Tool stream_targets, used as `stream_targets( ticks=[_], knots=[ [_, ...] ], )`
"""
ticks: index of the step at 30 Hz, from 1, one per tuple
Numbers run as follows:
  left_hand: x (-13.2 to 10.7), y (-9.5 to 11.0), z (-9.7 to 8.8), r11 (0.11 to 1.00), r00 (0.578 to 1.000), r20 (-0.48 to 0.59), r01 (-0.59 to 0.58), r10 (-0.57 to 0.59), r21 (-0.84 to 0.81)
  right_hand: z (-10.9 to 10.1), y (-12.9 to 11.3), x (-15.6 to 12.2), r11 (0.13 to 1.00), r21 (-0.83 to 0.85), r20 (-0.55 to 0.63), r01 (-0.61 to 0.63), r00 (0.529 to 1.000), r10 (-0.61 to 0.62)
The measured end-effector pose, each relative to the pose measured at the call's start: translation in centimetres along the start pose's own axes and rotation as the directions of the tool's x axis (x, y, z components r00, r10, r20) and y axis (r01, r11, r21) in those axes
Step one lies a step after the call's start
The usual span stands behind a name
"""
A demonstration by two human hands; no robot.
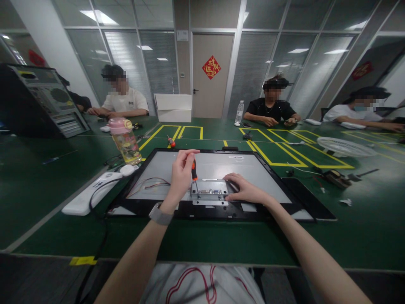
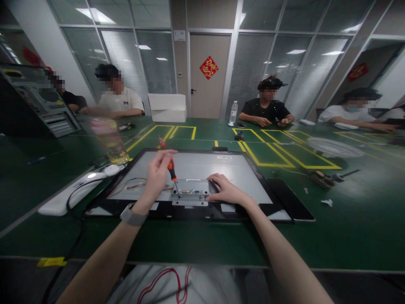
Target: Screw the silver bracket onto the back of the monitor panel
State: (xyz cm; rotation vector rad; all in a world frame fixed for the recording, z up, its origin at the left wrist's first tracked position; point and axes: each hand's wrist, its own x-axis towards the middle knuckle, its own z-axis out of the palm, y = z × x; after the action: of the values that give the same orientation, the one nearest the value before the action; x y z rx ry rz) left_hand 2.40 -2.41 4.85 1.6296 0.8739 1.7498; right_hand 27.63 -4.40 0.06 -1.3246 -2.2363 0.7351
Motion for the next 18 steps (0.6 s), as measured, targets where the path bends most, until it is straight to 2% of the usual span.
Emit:
stream_targets(
  ticks=[4,9,16,18],
  knots=[
    [-0.11,0.06,0.11,0.999,1.000,0.019,-0.001,0.002,-0.039,-0.02,-0.19,-0.05,1.000,0.010,0.000,-0.015,1.000,0.015],
    [-0.07,0.26,0.18,0.997,0.997,-0.014,-0.070,0.070,0.040,-0.03,-0.33,-0.06,1.000,0.014,-0.002,-0.009,1.000,0.009],
    [0.08,0.16,0.05,0.998,0.997,0.070,0.014,-0.010,-0.056,0.06,-0.09,-0.01,1.000,0.012,-0.007,-0.013,1.000,0.013],
    [0.06,0.33,0.11,0.998,0.998,0.060,0.011,-0.007,-0.056,0.11,0.08,-0.02,1.000,0.012,-0.006,-0.006,1.000,0.006]
  ],
)
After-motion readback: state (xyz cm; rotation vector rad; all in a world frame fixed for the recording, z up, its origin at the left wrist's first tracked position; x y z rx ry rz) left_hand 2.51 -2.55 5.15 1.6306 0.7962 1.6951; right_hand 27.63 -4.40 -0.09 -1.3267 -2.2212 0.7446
